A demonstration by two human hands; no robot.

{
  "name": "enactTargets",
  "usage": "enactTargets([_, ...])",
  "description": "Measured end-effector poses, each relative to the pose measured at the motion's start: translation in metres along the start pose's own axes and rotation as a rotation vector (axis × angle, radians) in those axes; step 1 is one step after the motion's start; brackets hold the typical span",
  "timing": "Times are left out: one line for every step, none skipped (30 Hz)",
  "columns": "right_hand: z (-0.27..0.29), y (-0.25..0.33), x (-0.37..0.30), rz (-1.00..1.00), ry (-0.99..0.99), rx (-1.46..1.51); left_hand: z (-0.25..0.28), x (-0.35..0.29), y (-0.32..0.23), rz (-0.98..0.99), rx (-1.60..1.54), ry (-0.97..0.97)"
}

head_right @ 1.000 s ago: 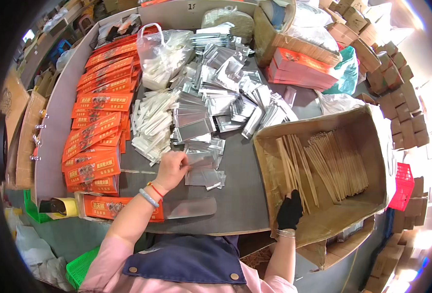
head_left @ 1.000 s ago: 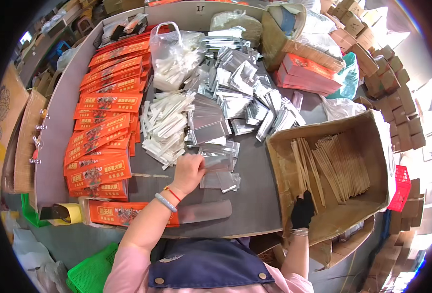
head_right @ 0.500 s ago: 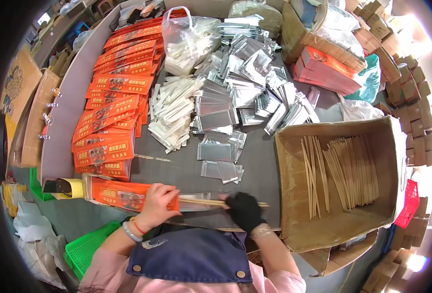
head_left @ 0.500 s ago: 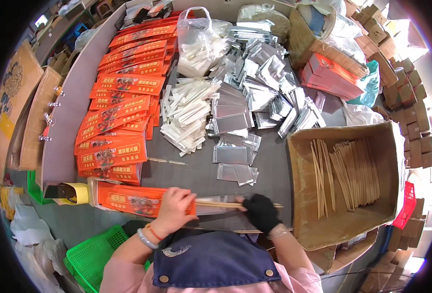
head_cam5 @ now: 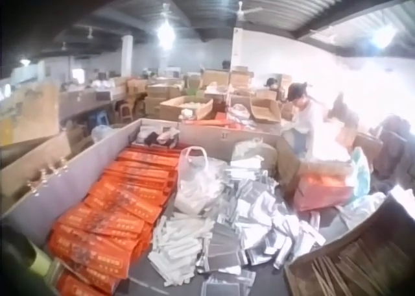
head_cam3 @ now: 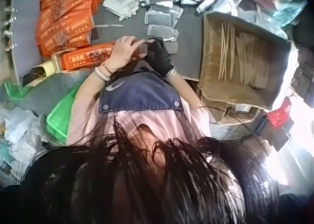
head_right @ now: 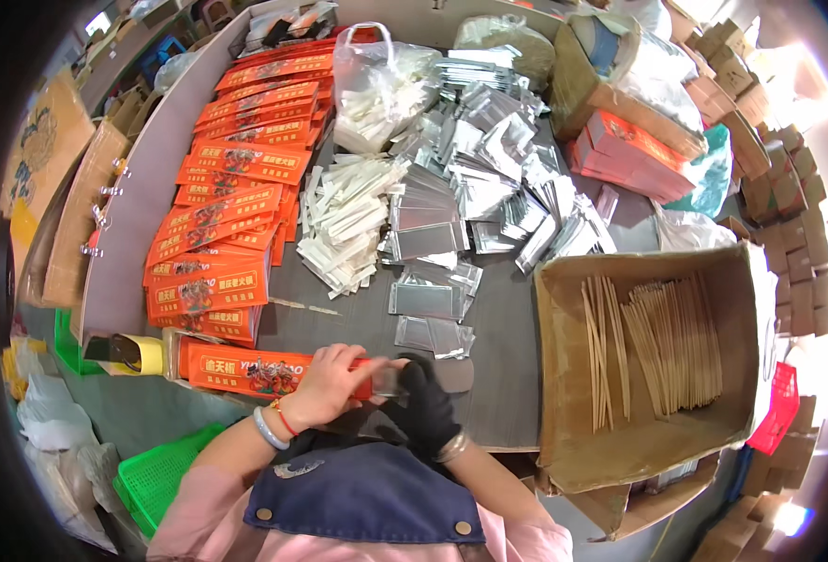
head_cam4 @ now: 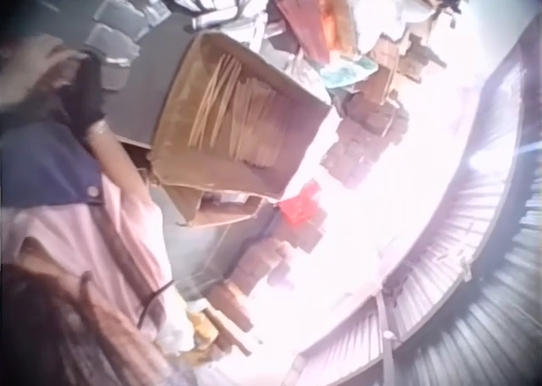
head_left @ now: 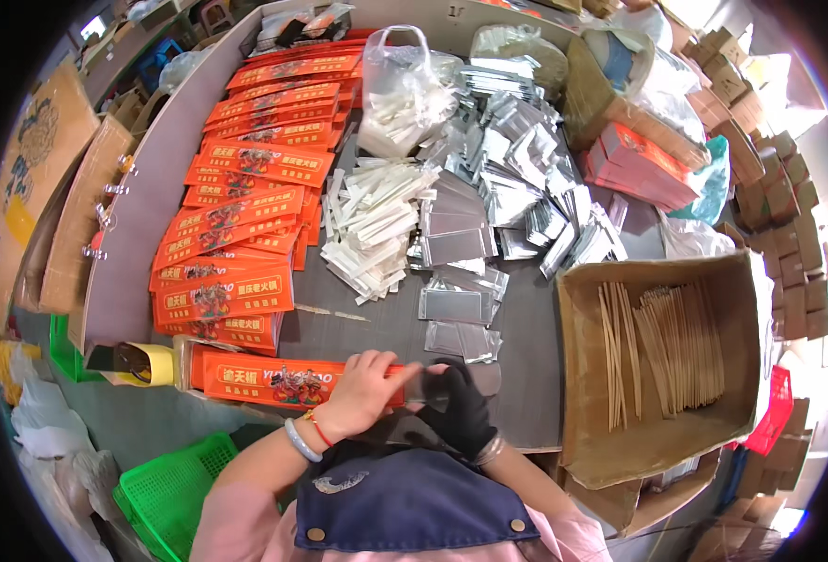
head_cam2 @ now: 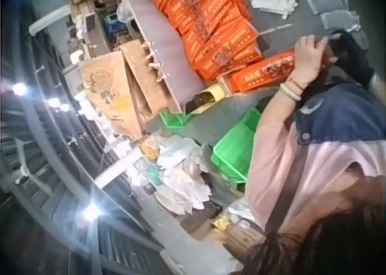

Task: Packaging wooden sticks into silver sleeves and placing them into red boxes on a production line.

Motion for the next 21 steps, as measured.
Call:
enactTargets([0.015,0.017,0.005,0.167,-0.035,-0.405,0.002,0.000,-0.001,0.017,0.001,-0.006])
enactTargets([0.025,0.029,0.004,0.338,-0.073,-0.803,0.003,-0.001,-0.004,-0.030,0.049,0.135])
enactTargets([0.032,0.024,0.001,0.342,-0.069,-0.804,0.005,0.002,-0.005,-0.090,0.095,0.274])
enactTargets([0.037,0.012,-0.001,0.256,0.057,-0.821,0.018,0.007,-0.005,-0.105,0.117,0.311])
enactTargets([0.042,0.004,-0.002,0.169,0.184,-0.833,0.039,0.014,0.000,-0.118,0.092,0.288])
enactTargets([0.049,0.013,-0.003,0.165,0.045,-0.851,0.059,0.019,0.014,-0.133,0.059,0.270])
enactTargets([0.060,0.018,-0.005,0.225,-0.063,-0.839,0.069,0.020,0.040,-0.151,0.030,0.170])
enactTargets([0.071,0.011,-0.009,0.167,-0.131,-0.819,0.091,0.024,0.059,-0.143,0.025,0.035])
enactTargets([0.078,0.005,-0.012,0.110,-0.202,-0.794,0.106,0.025,0.071,-0.046,0.151,-0.105])
enactTargets([0.081,0.007,-0.012,0.109,-0.205,-0.791,0.105,0.017,0.073,0.072,0.278,-0.229])
enactTargets([0.082,0.012,-0.013,0.135,-0.200,-0.843,0.098,0.004,0.069,0.190,0.402,-0.352])
enactTargets([0.082,0.017,-0.013,0.168,-0.189,-0.891,0.075,-0.012,0.061,0.264,0.228,-0.329])
enactTargets([0.080,0.019,-0.013,0.172,-0.181,-0.884,0.047,-0.029,0.048,0.343,0.053,-0.302])
enactTargets([0.075,0.018,-0.014,0.179,-0.144,-0.905,0.027,-0.036,0.030,0.449,0.112,-0.142])
enactTargets([0.072,0.019,-0.015,0.191,-0.102,-0.921,0.004,-0.043,0.019,0.550,0.074,-0.119])
enactTargets([0.071,0.021,-0.016,0.189,-0.093,-0.922,-0.010,-0.048,0.020,0.581,0.031,-0.156])
enactTargets([0.070,0.023,-0.017,0.191,-0.064,-0.940,-0.020,-0.052,0.022,0.611,-0.011,-0.195])
enactTargets([0.069,0.024,-0.016,0.195,-0.039,-0.958,-0.022,-0.052,0.024,0.615,-0.015,-0.196])
enactTargets([0.070,0.026,-0.017,0.196,-0.034,-0.960,-0.022,-0.053,0.027,0.602,-0.084,-0.208])
enactTargets([0.071,0.027,-0.019,0.156,0.040,-0.991,-0.022,-0.052,0.029,0.588,-0.151,-0.220])
enactTargets([0.070,0.028,-0.020,0.114,0.111,-1.019,-0.020,-0.052,0.029,0.589,-0.150,-0.221])
Point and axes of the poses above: each hand's wrist, its own x-axis towards the middle knuckle, its own z-axis out of the back of the hand, y = z × x, the point moved 1 cm from there along x, towards the middle knuckle
